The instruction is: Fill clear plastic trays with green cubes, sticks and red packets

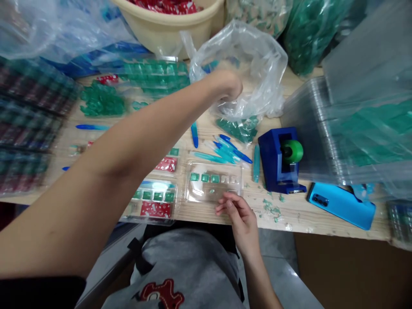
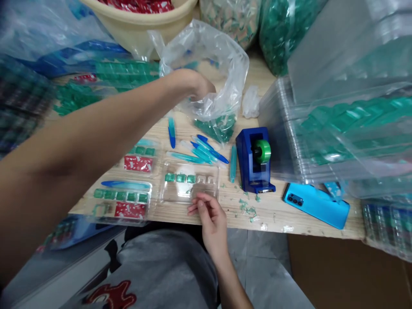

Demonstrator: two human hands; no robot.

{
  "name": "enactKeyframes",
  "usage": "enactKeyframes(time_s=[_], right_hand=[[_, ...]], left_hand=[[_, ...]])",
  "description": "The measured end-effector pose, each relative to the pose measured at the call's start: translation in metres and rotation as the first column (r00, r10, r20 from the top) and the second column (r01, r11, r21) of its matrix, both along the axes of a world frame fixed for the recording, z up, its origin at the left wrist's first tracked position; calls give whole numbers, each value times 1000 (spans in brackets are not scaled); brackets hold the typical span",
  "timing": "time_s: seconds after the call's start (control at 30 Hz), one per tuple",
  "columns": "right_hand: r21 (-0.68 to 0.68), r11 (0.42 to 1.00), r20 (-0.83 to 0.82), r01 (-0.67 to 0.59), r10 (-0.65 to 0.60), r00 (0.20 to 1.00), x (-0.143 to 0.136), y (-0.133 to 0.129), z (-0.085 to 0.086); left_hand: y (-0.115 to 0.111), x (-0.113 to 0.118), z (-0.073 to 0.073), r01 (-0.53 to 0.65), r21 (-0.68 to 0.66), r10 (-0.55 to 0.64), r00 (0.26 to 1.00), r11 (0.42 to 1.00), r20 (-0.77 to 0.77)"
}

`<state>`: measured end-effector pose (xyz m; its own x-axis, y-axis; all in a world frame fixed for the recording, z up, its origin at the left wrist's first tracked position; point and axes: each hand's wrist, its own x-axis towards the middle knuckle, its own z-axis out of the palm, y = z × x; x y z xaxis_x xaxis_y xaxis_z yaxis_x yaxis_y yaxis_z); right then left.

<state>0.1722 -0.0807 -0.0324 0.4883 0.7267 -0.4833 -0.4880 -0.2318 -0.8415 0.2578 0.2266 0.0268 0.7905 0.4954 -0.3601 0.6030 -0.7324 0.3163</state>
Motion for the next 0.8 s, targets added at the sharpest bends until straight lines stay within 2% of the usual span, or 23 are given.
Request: enactKeyframes(time_s=[0.07,0.13,0.23,0.37,0.4,0.47,0.53,0.57,0.6,0.7,0.8], right_hand=[[16,1000,10,-6,6,1000,0,-1,3],[38,999,14,-7,6,1000,3,-2,7],[69,998,6,11,-11,1000,9,-1,13],[134,989,-36,62,-57,998,17,8,22],[153,986,-46,73,-67,997,18,13,24],[202,975,-77,95,-81,994,20,26,30],[269,955,-142,128,-92,986,21,42,37],[304,942,-191,144,-87,978,21,50,41],[335,930,-244,154,-72,967,22,57,45],[391,912,-353,124,25,935,22,71,56],[390,920,-326,43,94,941,20,71,61]], left_hand=[[3,-5,2,26,3,-25,997,1000,-71],[3,-12,9,37,9,-37,998,999,-48],[-2,-28,24,17,20,-20,988,1000,153],[-13,-59,37,-100,19,84,915,995,394],[-16,-68,37,-136,-17,128,878,991,461],[-26,-88,36,-144,-186,230,755,972,614],[-43,-107,35,-55,-376,329,611,925,720],[-53,-116,35,-4,-433,358,572,901,738],[-65,-125,35,30,-459,362,569,888,739],[-101,-148,36,56,-508,365,629,859,686],[-124,-165,33,64,-562,391,654,825,648]])
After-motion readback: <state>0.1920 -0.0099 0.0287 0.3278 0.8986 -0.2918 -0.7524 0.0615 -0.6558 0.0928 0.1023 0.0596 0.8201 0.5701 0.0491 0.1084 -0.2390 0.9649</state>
